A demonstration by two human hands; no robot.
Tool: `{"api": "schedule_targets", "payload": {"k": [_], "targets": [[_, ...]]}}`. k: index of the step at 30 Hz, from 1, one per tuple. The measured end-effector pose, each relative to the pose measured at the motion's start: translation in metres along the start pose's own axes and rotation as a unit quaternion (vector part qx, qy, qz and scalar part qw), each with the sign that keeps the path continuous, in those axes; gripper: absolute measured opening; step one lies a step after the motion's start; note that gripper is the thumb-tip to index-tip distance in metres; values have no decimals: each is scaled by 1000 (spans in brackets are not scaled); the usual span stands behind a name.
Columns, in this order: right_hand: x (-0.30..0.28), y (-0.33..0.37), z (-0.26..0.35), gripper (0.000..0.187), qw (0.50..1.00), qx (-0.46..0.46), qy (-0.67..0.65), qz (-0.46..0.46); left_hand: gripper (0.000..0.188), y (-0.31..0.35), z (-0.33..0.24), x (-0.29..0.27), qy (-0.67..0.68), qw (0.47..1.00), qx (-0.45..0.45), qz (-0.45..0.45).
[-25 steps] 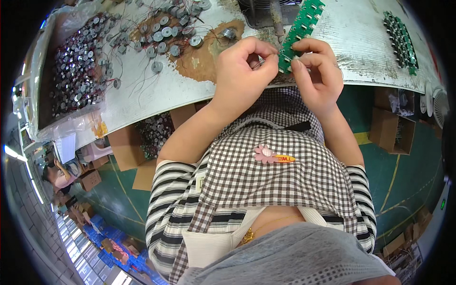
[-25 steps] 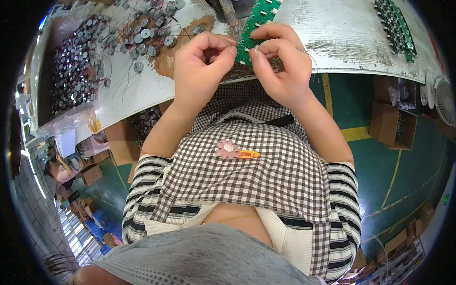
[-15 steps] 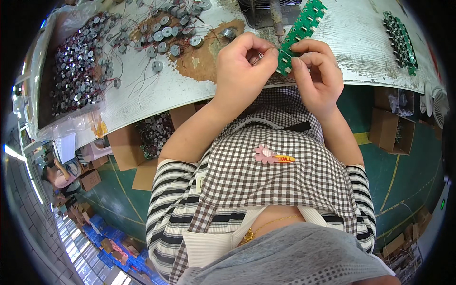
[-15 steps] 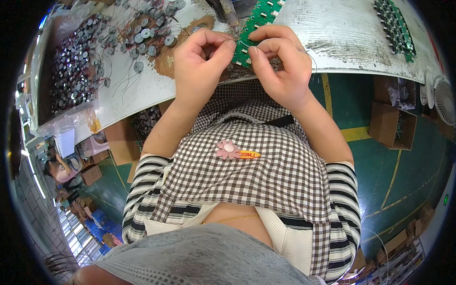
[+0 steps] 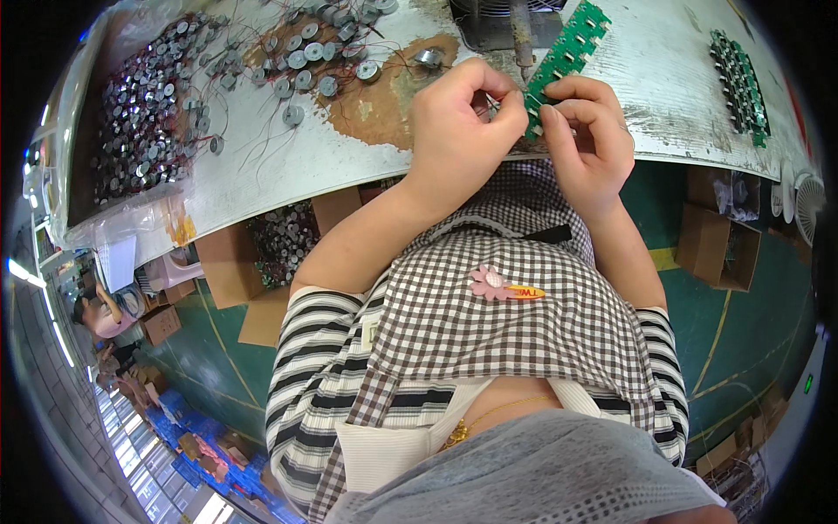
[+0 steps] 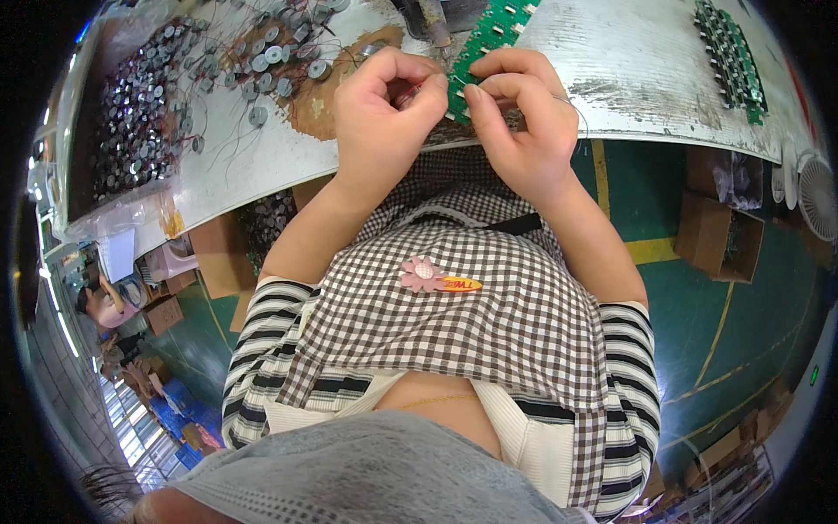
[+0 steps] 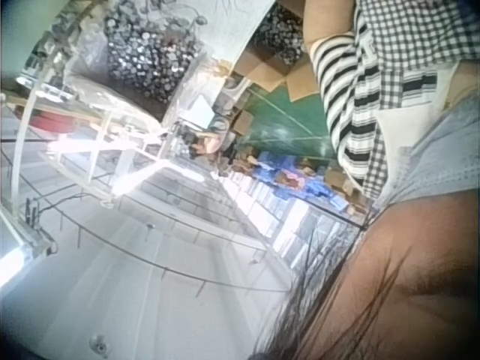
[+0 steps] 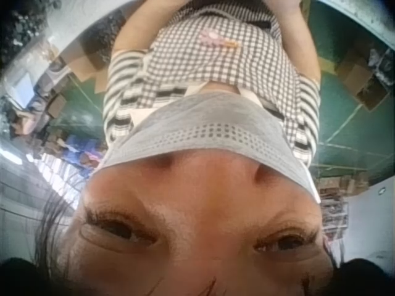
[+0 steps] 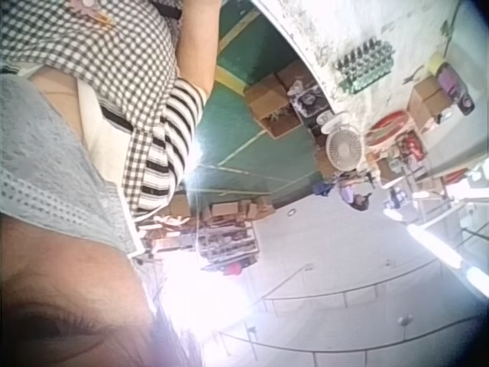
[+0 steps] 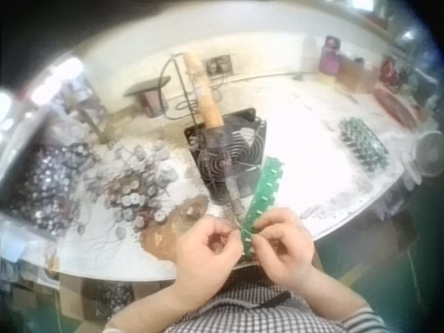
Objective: The person solders small motors and wires onto green PCB strips at a workbench using a soldering iron and solder wire.
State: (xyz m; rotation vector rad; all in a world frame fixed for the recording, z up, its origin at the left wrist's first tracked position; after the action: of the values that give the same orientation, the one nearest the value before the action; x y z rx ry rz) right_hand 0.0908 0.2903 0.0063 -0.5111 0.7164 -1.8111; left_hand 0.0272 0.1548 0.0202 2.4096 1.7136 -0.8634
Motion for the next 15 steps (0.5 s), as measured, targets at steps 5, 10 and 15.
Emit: {"api": "schedule_targets", "payload": {"k": [5, 10, 15], "targets": [[-5, 6, -1, 9, 999, 13, 15, -40, 8, 6, 2, 2, -12, 1000, 15, -5], [-10, 1, -7, 2, 987, 72, -122, -70, 8, -6, -1, -17, -44, 992, 91, 79], [-8, 3, -13, 3, 981, 101, -142, -84, 15, -73, 18, -110, -137, 940, 209, -231]]}}
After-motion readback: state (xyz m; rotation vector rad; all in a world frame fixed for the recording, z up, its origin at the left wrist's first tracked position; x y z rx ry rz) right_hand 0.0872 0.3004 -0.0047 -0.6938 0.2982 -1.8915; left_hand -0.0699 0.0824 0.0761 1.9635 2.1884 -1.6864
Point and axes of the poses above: each hand's wrist, its own y-axis away from the middle knuckle, its own x-axis out of the palm, z = x × y, the point moved 2 cm from there along -y, towards the middle knuckle, and after that the axes turned 15 degrees about -y, right-handed, at the moved point
